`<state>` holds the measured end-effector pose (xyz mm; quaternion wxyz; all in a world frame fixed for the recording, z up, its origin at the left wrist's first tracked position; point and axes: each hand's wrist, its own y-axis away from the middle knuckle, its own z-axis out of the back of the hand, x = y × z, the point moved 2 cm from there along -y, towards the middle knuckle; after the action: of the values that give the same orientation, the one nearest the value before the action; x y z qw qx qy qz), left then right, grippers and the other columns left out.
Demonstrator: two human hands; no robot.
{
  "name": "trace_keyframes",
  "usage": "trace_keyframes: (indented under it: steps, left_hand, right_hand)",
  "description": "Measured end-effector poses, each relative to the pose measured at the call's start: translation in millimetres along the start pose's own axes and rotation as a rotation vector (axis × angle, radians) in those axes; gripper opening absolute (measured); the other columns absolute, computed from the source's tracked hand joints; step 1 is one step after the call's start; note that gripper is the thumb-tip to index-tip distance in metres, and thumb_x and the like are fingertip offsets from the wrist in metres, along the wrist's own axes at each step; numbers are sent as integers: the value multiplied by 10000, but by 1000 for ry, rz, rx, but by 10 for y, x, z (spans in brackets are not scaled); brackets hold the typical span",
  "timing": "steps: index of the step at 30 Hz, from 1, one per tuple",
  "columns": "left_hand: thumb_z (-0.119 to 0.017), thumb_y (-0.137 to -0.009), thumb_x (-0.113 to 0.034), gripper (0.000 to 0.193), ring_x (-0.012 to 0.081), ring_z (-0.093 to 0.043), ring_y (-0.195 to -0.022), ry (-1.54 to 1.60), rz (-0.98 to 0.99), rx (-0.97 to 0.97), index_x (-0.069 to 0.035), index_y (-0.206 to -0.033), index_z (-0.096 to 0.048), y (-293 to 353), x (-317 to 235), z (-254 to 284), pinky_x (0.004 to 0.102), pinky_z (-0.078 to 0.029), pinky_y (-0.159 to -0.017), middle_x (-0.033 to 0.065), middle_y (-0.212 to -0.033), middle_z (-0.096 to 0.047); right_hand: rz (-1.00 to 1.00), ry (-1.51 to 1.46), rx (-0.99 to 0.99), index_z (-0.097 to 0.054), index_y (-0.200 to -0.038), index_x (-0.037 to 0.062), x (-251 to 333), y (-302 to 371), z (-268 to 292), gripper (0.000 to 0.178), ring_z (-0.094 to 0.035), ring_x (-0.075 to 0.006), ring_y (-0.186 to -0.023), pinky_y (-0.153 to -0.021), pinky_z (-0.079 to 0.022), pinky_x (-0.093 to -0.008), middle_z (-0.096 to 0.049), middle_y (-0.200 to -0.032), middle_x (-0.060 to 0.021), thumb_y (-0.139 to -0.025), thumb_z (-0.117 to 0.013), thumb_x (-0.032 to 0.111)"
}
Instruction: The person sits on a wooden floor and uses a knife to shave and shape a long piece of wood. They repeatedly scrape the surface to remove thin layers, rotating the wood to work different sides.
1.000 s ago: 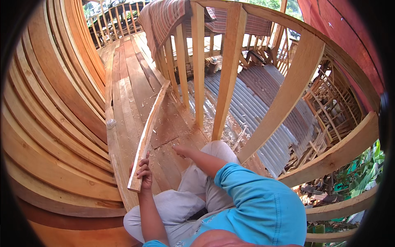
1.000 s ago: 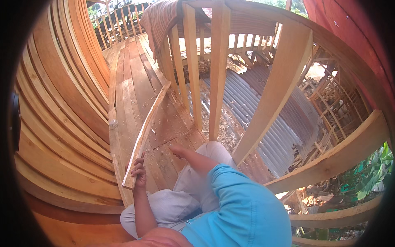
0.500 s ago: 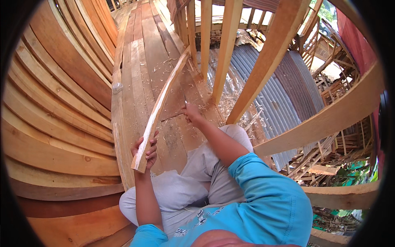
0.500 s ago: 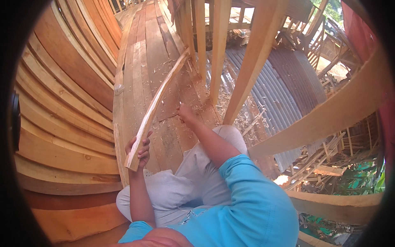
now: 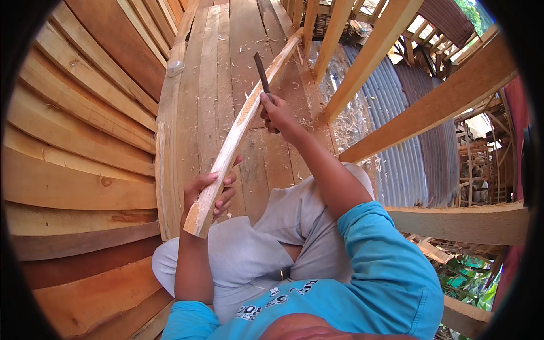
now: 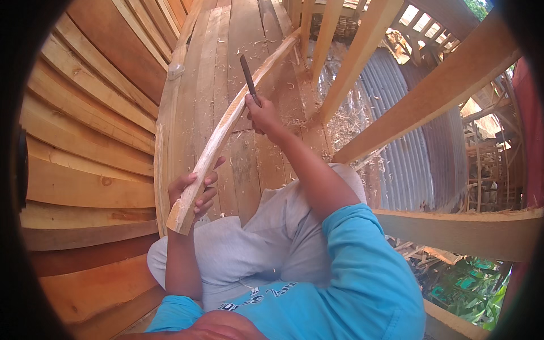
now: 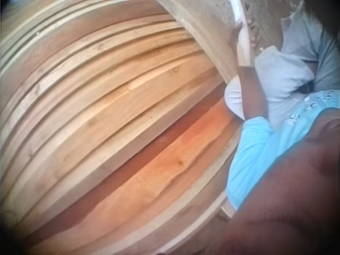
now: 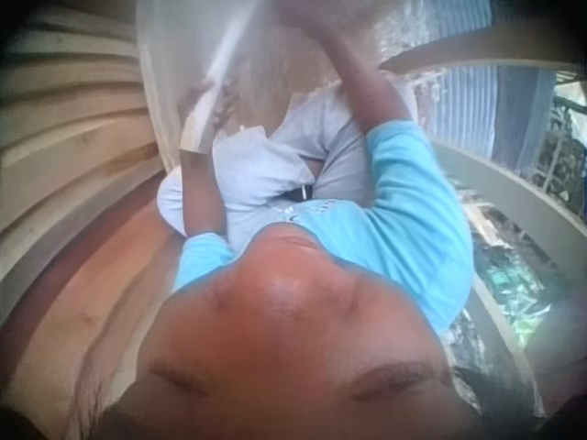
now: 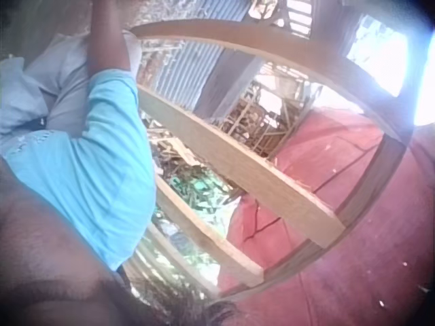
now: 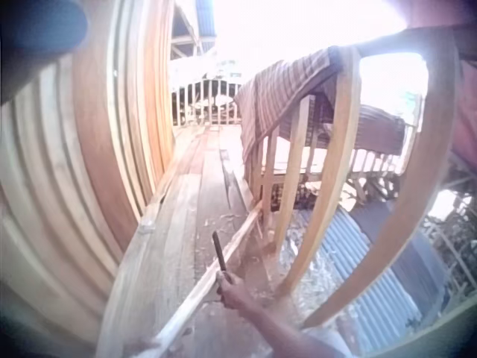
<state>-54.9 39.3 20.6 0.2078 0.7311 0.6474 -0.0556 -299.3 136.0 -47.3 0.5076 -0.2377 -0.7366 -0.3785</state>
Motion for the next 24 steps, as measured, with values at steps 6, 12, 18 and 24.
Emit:
trace_keyframes:
  steps: [6,12,18,24]
  left_hand:
    - [-527,-881,-201,734,117,-503,-512,-70,-14,7,138,-1422,-163,70,51,-26,206,-449,-360,101,-872,-473]
    - [-582,-857,-241,706,93,-540,-519,-241,7,34,86,-1405,-280,112,72,30,201,-499,-383,70,-902,-475]
    - [-587,-853,-259,776,98,-498,-534,-340,-1,-6,117,-1421,-215,97,129,52,202,-453,-388,73,-889,-477]
    - [-616,-836,-273,761,105,-532,-511,-404,-6,-8,98,-1400,-265,73,128,137,211,-474,-384,78,-881,-487]
  right_hand:
    - [24,35,76,-464,-832,147,51,104,-9,354,-321,-45,-401,-358,-244,-235,-371,-599,62,-928,-621,449]
    - [22,-136,106,-459,-835,150,53,152,-63,320,-323,-45,-391,-345,-253,-236,-384,-602,68,-897,-678,376]
    - [15,-246,67,-465,-815,136,44,207,-41,297,-337,-45,-376,-332,-247,-246,-403,-599,58,-883,-695,311]
    - [14,-218,77,-453,-848,130,21,191,-18,289,-338,-57,-376,-337,-269,-246,-390,-598,54,-888,-680,304]
